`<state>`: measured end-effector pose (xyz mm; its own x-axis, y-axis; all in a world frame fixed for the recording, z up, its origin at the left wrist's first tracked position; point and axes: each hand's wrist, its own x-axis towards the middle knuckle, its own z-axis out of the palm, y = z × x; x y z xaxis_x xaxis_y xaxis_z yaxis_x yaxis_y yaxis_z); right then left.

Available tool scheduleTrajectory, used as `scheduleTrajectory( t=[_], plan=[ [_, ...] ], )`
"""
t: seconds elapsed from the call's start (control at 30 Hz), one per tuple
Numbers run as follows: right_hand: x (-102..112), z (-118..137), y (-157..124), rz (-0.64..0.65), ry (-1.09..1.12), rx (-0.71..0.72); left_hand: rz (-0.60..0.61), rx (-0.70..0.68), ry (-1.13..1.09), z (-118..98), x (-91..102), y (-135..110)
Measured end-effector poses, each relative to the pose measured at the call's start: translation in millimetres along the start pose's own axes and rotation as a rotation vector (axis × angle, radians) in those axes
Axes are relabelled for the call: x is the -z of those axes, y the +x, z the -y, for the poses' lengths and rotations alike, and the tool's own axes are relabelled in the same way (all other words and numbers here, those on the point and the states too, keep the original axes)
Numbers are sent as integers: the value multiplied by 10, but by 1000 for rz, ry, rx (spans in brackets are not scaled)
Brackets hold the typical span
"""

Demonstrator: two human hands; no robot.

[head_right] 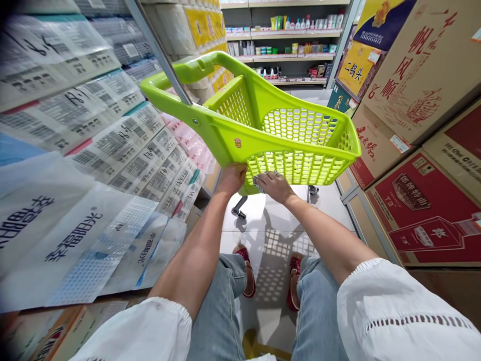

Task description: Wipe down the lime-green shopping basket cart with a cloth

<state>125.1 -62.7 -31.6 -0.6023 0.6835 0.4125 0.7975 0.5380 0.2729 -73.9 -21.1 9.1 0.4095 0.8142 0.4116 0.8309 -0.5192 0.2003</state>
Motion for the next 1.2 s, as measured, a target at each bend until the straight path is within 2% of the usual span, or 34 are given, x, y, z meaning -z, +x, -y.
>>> scheduleTrajectory(
  t=[0.13,0.27,0.37,0.5,0.63,0.8,1.0,1.1,1.2],
  plan=[
    [214,-119,163,-102,-1,-106,-35,40,80,-67,81,-41],
    [475,-241,288,-253,-11,-259,-102,46,143,-335,126,-53],
    [648,-310,313,-311,-15,-330,-93,-10,94,-535,44,-1],
    [752,-393,307,-321,-20,-361,-92,66,38,-624,-181,124],
    [626,-461,292,-267,-24,-360,-74,99,19,-554,-326,234],
    [275,-456,221,-217,-4,-322,-63,82,-49,-452,-334,296],
    [-70,-292,-101,2,13,-154,-66,53,-78,-438,-322,295],
    [-136,-237,-241,85,2,-68,-57,62,-87,-453,-303,286],
    [-65,-261,-214,67,2,-71,-49,57,-91,-455,-281,273]
  ],
)
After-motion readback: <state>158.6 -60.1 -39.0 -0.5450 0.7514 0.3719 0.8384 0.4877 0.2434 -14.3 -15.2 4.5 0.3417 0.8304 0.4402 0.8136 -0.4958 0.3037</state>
